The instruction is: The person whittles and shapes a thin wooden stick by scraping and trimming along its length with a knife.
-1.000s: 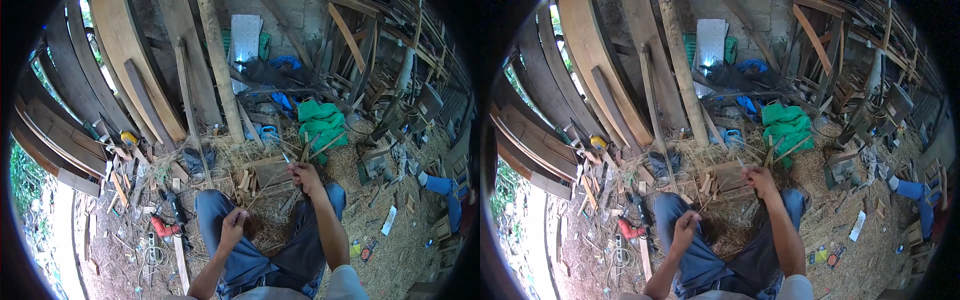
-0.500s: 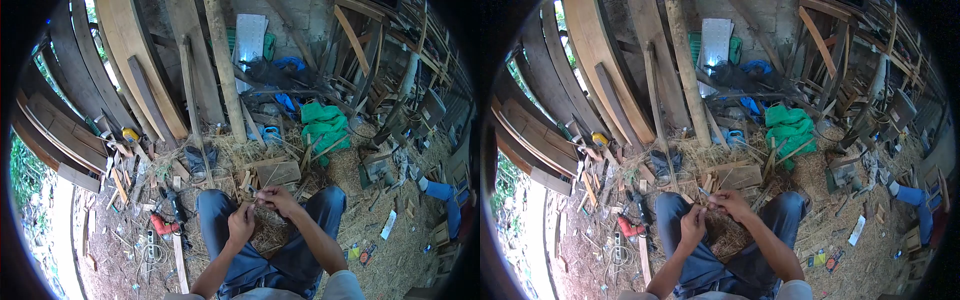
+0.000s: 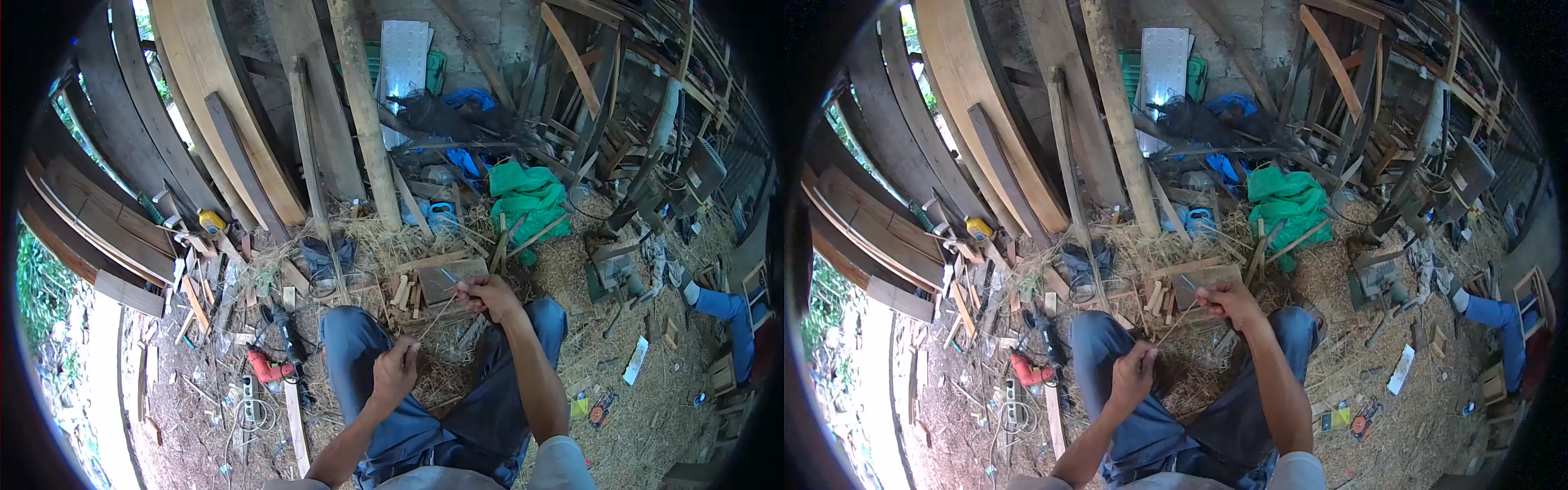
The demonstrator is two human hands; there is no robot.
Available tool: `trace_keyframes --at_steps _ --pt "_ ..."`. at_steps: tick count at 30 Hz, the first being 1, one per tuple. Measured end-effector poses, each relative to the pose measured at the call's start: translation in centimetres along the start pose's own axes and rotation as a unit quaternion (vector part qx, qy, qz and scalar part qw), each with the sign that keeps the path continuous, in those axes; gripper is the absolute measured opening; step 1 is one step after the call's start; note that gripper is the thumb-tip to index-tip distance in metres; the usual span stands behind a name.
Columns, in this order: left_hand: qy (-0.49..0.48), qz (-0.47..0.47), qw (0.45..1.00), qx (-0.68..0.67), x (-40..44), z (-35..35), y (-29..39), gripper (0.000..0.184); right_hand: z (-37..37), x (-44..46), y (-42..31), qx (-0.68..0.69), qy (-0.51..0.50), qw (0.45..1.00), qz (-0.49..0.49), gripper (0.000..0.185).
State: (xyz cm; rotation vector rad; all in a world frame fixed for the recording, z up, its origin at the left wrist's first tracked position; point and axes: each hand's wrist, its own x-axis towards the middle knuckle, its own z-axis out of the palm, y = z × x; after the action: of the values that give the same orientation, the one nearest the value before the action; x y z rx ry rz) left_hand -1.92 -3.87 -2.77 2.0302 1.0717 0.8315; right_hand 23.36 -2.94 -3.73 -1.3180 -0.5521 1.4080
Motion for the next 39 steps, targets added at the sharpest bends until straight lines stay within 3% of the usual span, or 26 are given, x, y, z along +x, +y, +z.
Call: trace_keyframes --at_steps 4,6,8,12,14,17,23,25,32,37,39 --pt "0.031 -0.018 0.999 -0.011 -0.6 -0.8 -0.1 0.004 -3.9 1.5 0.2 0.009 0.069 0.996 -0.052 0.011" --pt "0.036 -0.050 0.997 -0.038 -0.9 -1.8 -0.7 0.009 -5.3 1.6 -1.2 0.107 0.095 0.980 -0.137 0.008" --pt "0.029 -0.064 0.995 -0.076 -0.5 -1.1 -2.8 0.013 -2.5 0.2 -0.8 0.051 0.097 0.985 -0.137 0.009" --pt "0.072 -0.043 0.976 -0.203 0.9 0.7 -3.4 0.018 2.2 -1.5 2.0 0.026 -0.024 0.999 -0.024 0.013" --pt "-0.039 -0.229 0.899 -0.371 1.7 0.5 -2.2 0.021 4.2 -2.4 1.9 0.018 -0.065 0.997 -0.029 0.016" --pt "-0.079 -0.249 0.875 -0.408 1.9 0.9 -1.3 0.021 6.1 -2.7 2.1 -0.011 -0.124 0.991 -0.048 0.023" --pt "-0.114 -0.234 0.867 -0.425 1.7 0.9 -0.2 0.022 5.9 -2.2 1.9 -0.037 -0.181 0.983 -0.018 0.018" --pt "-0.118 -0.244 0.869 -0.415 1.6 0.7 0.0 0.023 5.6 -2.2 1.9 -0.036 -0.121 0.992 -0.002 0.021" --pt "-0.134 -0.229 0.871 -0.413 1.3 1.1 -0.2 0.023 4.0 -1.5 1.3 -0.086 -0.118 0.989 0.016 0.018" --pt "-0.124 -0.215 0.886 -0.393 1.7 1.6 0.4 0.022 3.8 -2.3 0.3 -0.028 -0.116 0.993 -0.006 0.017" --pt "-0.121 -0.211 0.890 -0.386 1.9 1.9 0.8 0.022 4.4 -2.4 0.9 -0.068 -0.098 0.992 -0.044 0.017"
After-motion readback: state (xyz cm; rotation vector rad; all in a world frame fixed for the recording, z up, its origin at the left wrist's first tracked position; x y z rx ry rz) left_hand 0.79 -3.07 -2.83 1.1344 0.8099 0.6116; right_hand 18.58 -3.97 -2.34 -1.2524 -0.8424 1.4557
